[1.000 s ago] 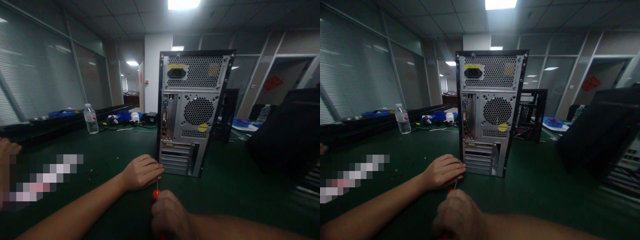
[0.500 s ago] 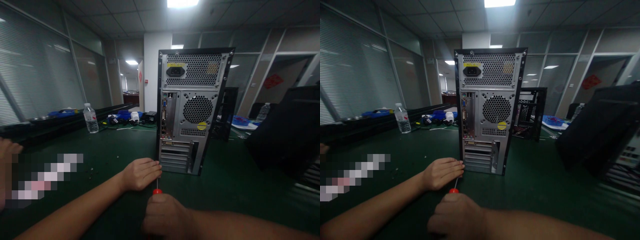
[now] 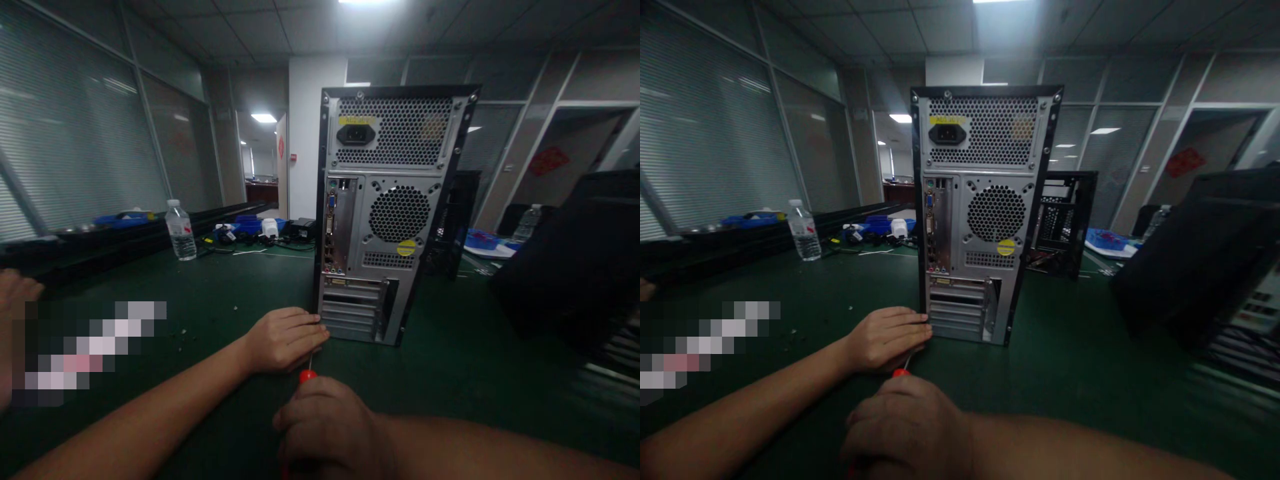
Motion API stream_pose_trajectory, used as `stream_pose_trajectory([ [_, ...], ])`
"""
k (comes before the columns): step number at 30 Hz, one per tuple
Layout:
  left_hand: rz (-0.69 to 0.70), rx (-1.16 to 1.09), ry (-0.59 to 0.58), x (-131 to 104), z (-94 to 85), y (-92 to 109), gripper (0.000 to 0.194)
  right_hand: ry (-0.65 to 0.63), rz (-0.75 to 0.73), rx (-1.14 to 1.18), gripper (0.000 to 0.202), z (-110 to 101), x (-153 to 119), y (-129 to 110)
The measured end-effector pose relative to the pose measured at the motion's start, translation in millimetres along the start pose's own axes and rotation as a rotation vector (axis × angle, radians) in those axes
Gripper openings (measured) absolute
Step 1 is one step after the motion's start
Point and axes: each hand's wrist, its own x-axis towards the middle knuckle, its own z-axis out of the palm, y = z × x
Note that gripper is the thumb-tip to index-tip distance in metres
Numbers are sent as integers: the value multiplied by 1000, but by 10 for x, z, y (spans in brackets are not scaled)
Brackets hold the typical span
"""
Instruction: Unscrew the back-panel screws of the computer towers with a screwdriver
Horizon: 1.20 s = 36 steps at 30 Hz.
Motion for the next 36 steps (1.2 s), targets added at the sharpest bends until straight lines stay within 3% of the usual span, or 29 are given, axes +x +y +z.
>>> stream_pose_trajectory([
  [3,-28,-1,50,14,0,10,15,1,3,41,35,22,-20,28],
  [7,13,13,46,14,-18,14,13,-220,-131,-61,24,42,-53,58],
  [9,39,33,32,14,-26,13,15,-301,-111,-77,20,41,-78,58],
  [19,79,101,-18,2,-10,11,18,-351,-132,-112,23,8,-93,39],
  [26,30,7,-28,-2,-14,7,18,-162,-65,-7,23,-46,32,-14],
  [32,1,-46,-50,9,27,39,21,127,-24,-32,41,82,-16,-17],
  [36,22,-53,-42,21,17,32,26,73,-4,-77,36,121,-6,-10],
])
